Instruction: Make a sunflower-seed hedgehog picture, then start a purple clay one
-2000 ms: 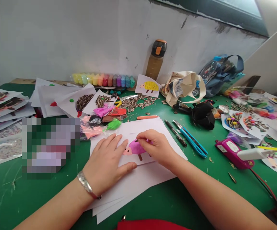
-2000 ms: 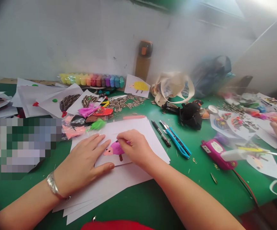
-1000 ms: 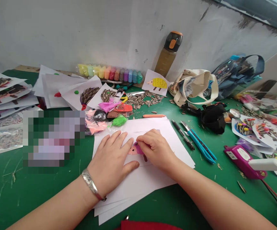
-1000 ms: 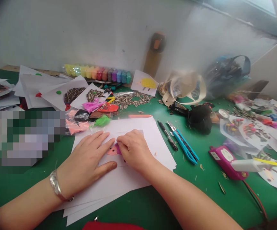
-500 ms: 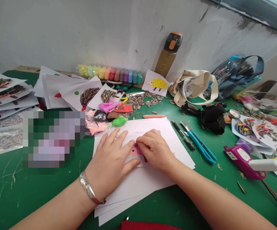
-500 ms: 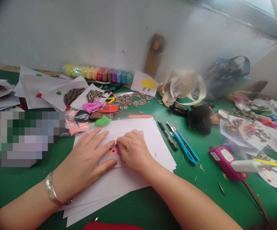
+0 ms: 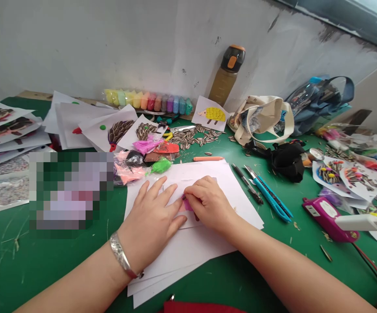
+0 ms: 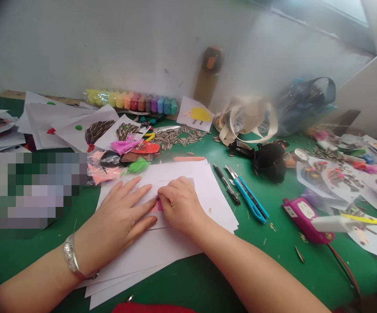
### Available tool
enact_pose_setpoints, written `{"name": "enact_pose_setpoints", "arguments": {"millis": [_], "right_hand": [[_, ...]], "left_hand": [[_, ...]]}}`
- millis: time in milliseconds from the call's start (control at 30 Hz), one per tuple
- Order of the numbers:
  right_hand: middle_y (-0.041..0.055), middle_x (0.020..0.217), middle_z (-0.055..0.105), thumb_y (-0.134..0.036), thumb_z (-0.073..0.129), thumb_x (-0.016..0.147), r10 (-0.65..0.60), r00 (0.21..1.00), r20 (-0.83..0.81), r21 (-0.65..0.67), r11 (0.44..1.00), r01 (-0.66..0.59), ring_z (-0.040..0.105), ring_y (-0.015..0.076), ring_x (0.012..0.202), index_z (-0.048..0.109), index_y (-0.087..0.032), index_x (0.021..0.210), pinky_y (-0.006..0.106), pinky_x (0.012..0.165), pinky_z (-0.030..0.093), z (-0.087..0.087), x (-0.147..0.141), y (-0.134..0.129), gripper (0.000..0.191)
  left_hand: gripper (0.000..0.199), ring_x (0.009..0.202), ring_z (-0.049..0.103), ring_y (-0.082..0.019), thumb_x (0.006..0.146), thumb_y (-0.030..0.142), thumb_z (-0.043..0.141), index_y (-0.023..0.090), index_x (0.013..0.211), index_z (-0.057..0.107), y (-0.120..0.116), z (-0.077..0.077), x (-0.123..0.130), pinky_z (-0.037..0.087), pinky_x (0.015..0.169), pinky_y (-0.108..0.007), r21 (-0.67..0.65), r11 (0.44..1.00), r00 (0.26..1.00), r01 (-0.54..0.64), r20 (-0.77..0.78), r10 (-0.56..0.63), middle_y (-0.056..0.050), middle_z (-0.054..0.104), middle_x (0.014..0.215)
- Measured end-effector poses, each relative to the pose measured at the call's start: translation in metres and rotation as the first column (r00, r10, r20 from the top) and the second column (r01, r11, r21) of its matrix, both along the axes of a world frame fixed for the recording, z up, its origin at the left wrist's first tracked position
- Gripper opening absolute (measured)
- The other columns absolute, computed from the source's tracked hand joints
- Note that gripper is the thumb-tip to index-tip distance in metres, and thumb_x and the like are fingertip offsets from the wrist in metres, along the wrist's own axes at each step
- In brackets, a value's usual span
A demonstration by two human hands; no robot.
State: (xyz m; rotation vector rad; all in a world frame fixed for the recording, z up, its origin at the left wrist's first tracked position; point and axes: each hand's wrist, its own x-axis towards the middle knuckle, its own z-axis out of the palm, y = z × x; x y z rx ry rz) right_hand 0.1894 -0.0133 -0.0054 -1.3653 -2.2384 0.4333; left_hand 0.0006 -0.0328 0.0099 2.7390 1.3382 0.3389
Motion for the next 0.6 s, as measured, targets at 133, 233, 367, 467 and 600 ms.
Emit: {"name": "enact_pose_setpoints", "arguments": {"millis": [133, 233, 367, 467, 600], "right_hand": [[0.0032, 0.077, 0.068, -0.013, 0.051, 0.092, 0.013, 1.0, -0.016, -0.008, 1.0, -0.013, 0.055, 0.0196, 0.079, 0.071, -0.02, 0.091, 0.036, 0.081, 0.04, 0.001, 0.002, 0.0, 0.021], [0.0048, 0.085, 0.07, -0.013, 0.053, 0.091, -0.02, 0.999, -0.049, 0.007, 1.0, 0.02, 0.056, 0.0213, 0.084, 0.07, -0.019, 0.106, 0.037, 0.081, 0.041, 0.001, 0.006, 0.0, 0.023], [0.0061, 0.09, 0.069, -0.014, 0.055, 0.091, -0.037, 0.997, -0.07, 0.013, 0.999, 0.038, 0.055, 0.0223, 0.088, 0.072, -0.021, 0.096, 0.037, 0.079, 0.043, -0.001, 0.01, 0.002, 0.019], [0.0052, 0.089, 0.069, -0.014, 0.056, 0.091, -0.019, 0.998, -0.06, -0.013, 1.0, 0.018, 0.055, 0.0214, 0.087, 0.072, -0.022, 0.09, 0.037, 0.08, 0.043, -0.002, 0.01, 0.004, 0.019], [0.005, 0.086, 0.069, -0.015, 0.056, 0.092, -0.017, 0.999, -0.042, -0.029, 0.999, 0.016, 0.057, 0.021, 0.086, 0.072, -0.022, 0.086, 0.037, 0.081, 0.042, -0.004, 0.008, 0.005, 0.019]], "left_hand": [[0.029, 0.136, 0.04, -0.041, 0.092, 0.033, 0.057, 0.019, 0.113, 0.07, -0.001, 0.002, 0.0, 0.03, 0.11, -0.067, -0.011, 1.0, 1.0, 0.013, 0.007, -0.013, -0.012, 0.062, 0.132], [0.03, 0.135, 0.041, -0.041, 0.093, 0.032, 0.054, 0.019, 0.116, 0.068, 0.0, 0.003, 0.0, 0.031, 0.11, -0.067, -0.028, 1.0, 1.0, 0.014, 0.013, -0.013, -0.011, 0.063, 0.131], [0.03, 0.134, 0.043, -0.04, 0.095, 0.032, 0.052, 0.019, 0.118, 0.068, -0.001, 0.002, -0.001, 0.033, 0.109, -0.066, -0.026, 1.0, 1.0, 0.011, 0.03, -0.01, -0.01, 0.064, 0.131], [0.031, 0.133, 0.044, -0.039, 0.095, 0.032, 0.051, 0.019, 0.118, 0.068, -0.001, 0.0, -0.001, 0.034, 0.109, -0.065, -0.026, 1.0, 0.999, 0.012, 0.042, -0.011, -0.011, 0.064, 0.13], [0.031, 0.133, 0.044, -0.039, 0.096, 0.031, 0.051, 0.02, 0.118, 0.068, -0.001, -0.001, -0.001, 0.035, 0.109, -0.064, -0.036, 0.999, 1.0, 0.015, 0.026, -0.014, -0.01, 0.065, 0.13]]}}
